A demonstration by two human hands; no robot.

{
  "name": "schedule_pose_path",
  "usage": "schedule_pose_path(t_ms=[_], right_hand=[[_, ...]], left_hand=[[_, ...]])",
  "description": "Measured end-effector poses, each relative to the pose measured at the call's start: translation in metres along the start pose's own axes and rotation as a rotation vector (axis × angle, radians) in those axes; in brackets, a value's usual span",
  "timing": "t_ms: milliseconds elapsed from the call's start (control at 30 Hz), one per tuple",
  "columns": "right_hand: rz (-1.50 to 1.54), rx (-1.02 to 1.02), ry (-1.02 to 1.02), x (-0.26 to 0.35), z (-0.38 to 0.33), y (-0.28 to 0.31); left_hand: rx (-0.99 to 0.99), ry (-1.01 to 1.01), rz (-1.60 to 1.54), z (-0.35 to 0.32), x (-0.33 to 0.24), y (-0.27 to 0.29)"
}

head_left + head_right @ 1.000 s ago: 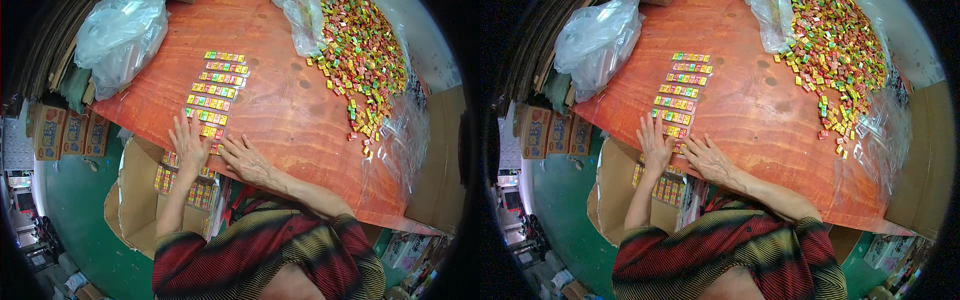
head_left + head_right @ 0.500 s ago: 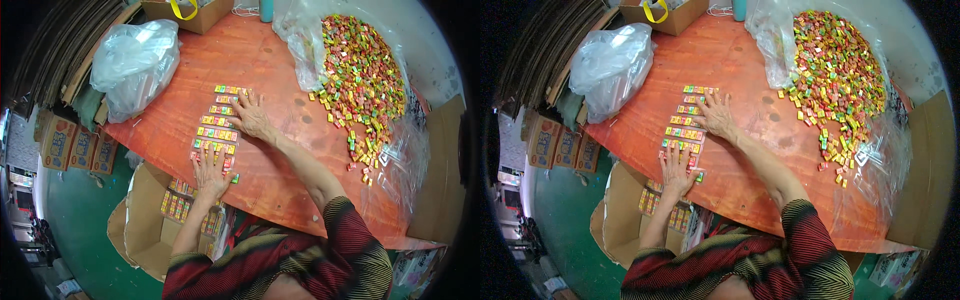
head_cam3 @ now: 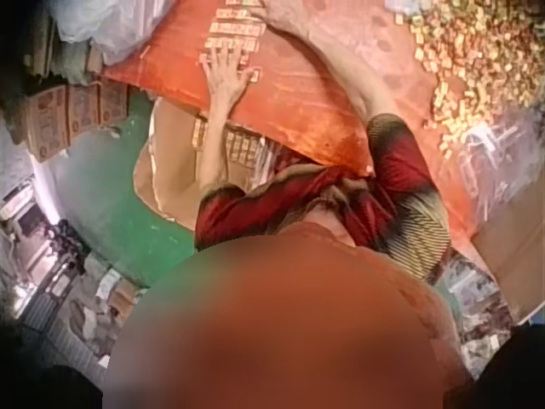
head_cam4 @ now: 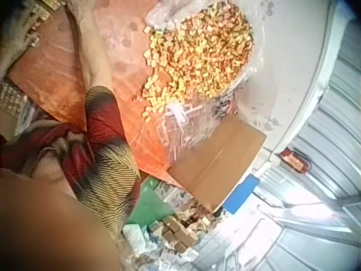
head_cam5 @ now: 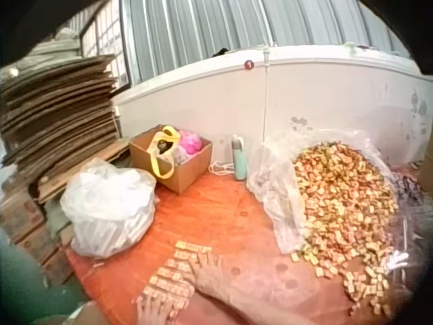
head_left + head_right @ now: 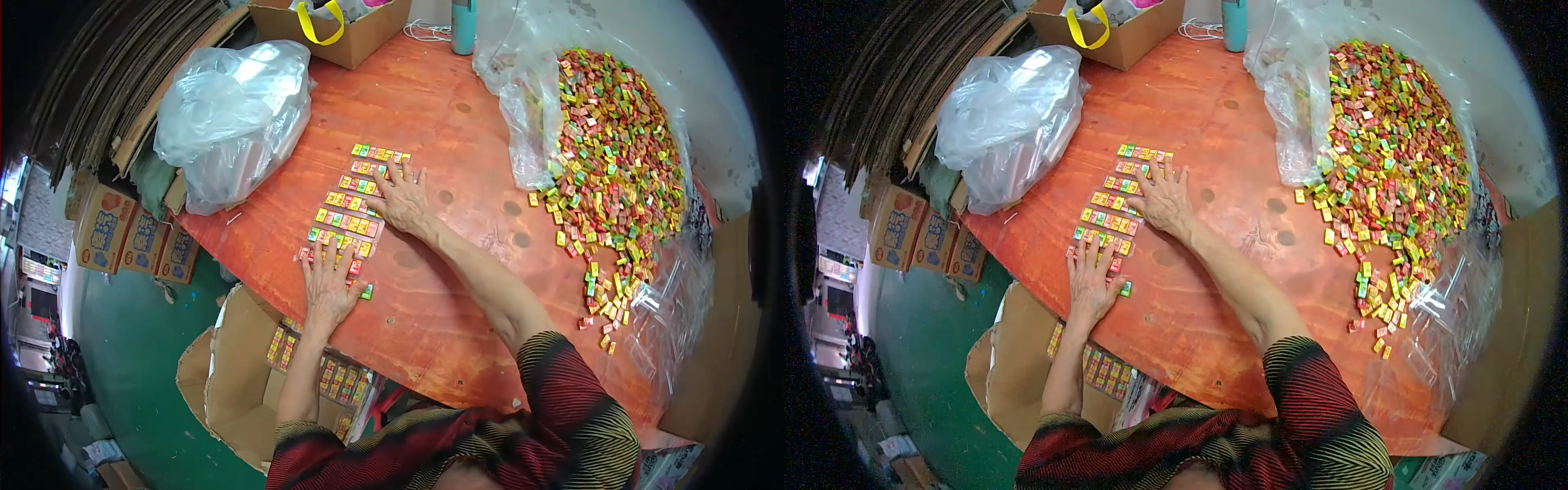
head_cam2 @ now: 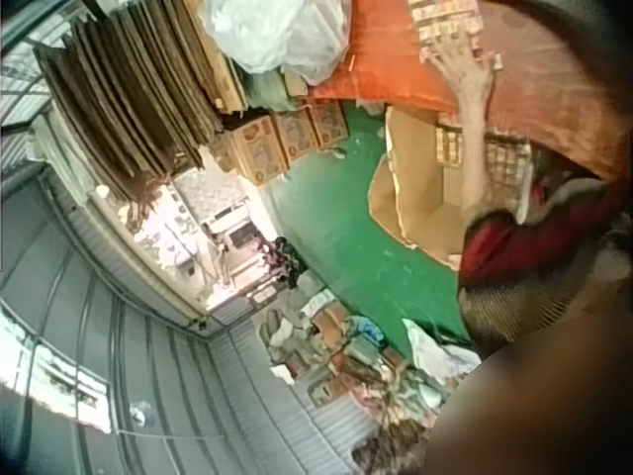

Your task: The recorder is sorting small colorful square items into rows and placing them into plastic packaging.

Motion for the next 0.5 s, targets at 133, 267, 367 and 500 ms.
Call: schedule_pose_path(t_ms=[133, 267, 367, 500], right_hand=[[0.050, -0.027, 0.016, 0.006, 0.023, -0.002], [0.028, -0.015, 0.018, 0.006, 0.043, -0.009], [0.028, -0.040, 0.010, 0.002, 0.054, -0.012], [0.035, -0.035, 0.005, 0.003, 0.067, -0.013]], left_hand=[[-0.001, 0.014, 0.013, 0.014, 0.012, 0.006], [0.003, 0.009, 0.024, 0.029, 0.026, 0.006], [0.025, 0.005, 0.049, 0.042, 0.034, 0.007], [-0.037, -0.014, -0.024, 0.047, 0.043, 0.011]])
Point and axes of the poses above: each hand's wrist, its own z-axis towards the middle knuckle, its own y-axis out of the back of the hand, x = y × z, the point moved 10 cm from there along z, towards the middle knuckle, and after that the axes turned 11 degrees about -z, right-handed, at the moved point
